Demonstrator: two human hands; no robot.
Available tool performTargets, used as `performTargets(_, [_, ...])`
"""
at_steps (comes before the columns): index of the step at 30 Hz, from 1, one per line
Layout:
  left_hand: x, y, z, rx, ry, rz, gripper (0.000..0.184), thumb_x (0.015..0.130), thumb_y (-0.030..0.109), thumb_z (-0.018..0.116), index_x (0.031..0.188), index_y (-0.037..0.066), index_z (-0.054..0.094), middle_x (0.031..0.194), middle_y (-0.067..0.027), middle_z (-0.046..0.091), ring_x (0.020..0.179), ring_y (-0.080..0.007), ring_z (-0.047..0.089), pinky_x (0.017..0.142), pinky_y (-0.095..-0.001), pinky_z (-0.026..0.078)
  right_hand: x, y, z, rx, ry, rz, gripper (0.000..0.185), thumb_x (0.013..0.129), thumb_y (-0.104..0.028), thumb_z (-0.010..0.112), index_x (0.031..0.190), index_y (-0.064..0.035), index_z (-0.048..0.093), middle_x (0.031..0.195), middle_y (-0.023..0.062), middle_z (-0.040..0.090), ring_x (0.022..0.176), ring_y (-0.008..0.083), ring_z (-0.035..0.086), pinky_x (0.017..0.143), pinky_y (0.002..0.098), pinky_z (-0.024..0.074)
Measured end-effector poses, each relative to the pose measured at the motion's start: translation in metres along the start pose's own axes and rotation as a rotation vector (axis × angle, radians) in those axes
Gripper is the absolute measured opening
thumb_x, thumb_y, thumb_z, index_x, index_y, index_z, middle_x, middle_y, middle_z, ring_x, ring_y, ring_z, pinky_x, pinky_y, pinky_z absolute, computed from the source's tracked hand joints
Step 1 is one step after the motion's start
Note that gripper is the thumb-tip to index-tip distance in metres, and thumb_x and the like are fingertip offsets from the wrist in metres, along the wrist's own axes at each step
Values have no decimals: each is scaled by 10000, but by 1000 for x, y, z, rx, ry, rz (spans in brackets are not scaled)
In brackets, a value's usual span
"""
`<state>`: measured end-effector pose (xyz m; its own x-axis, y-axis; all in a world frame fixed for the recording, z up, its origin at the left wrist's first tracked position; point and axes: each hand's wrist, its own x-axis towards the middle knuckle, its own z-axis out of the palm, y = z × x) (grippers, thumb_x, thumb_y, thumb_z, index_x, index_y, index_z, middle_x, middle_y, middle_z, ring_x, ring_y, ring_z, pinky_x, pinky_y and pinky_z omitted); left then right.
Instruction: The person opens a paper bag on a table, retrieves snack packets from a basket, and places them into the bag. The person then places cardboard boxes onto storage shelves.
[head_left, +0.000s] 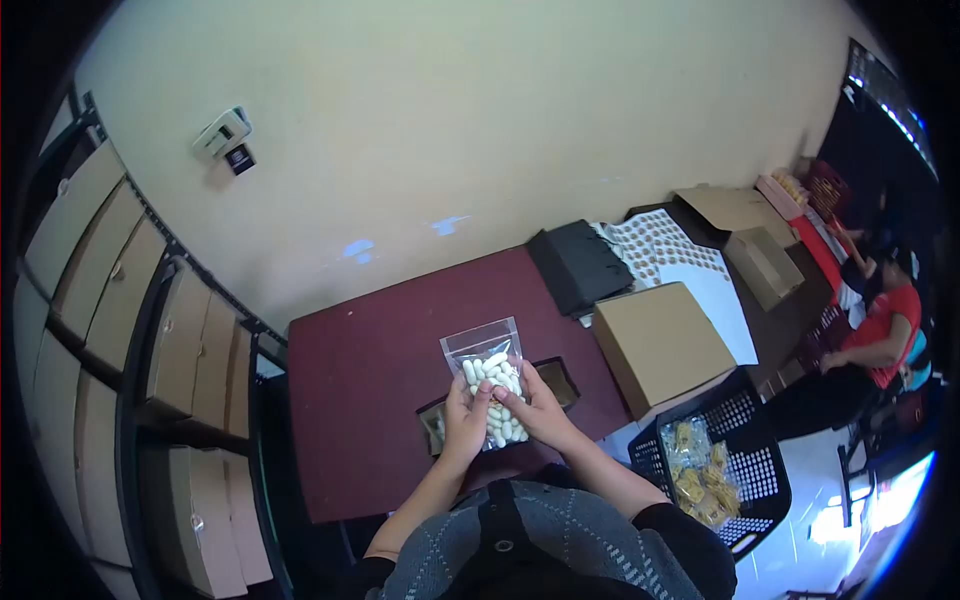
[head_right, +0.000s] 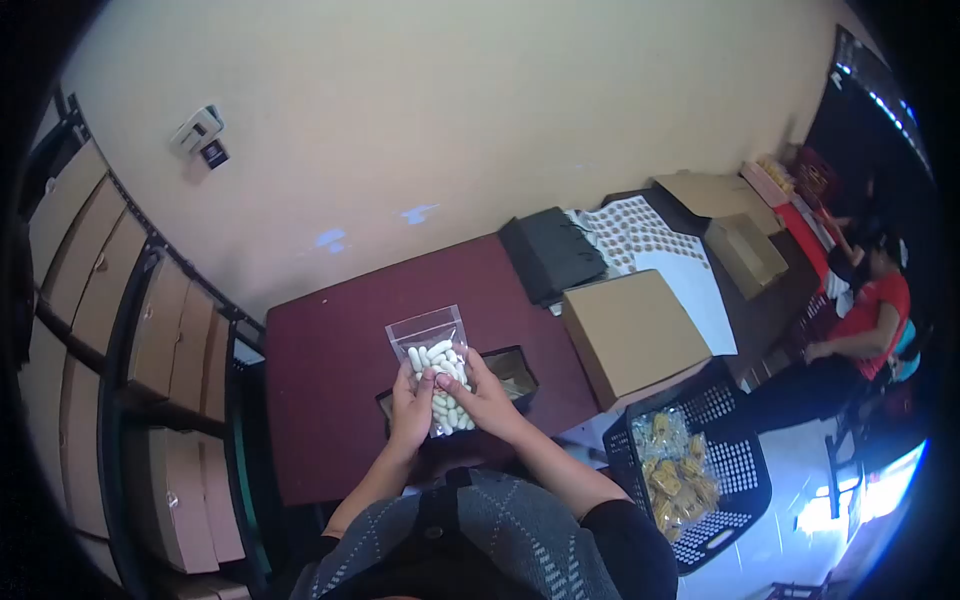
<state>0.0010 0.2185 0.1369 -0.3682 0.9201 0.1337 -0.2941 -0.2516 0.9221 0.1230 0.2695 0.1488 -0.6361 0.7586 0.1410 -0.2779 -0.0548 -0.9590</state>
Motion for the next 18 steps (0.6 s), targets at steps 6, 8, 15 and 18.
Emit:
performTargets(6, [-6,8,-24,74,80,98,494,917,166,586,1305,-7,333,1184,-110,514,1077,-150,516,918,-292,420,25,13,27,187,-93,38,470,944,-109,521,1341,0,295,1242,110,486,1130,145,482,955,288,395])
performTargets(8, [-1,10,-31,46,101,138,499,921,159,577,1313,-7,315,1202,-119,501,1095,-157,505,931,-297,412,35,15,36,136,-69,1,407,963,-127,487,1318,-11,325,1200,98,500,1100,137,488,928,280,413])
performTargets(15, [22,13,-44,-36,111,160,498,938,144,532,1335,2,266,1261,-150,460,1165,-188,469,981,-319,379,59,17,37,3,9,15,408,1018,-294,330,1335,-38,328,1228,95,474,1139,141,452,974,291,372])
performTargets(18, [25,18,-43,-5,88,146,452,946,131,511,1320,4,292,1247,-140,468,1155,-175,468,987,-320,370,61,16,41,94,-27,29,397,1003,-235,392,1336,-35,314,1235,106,472,1152,141,452,973,289,374])
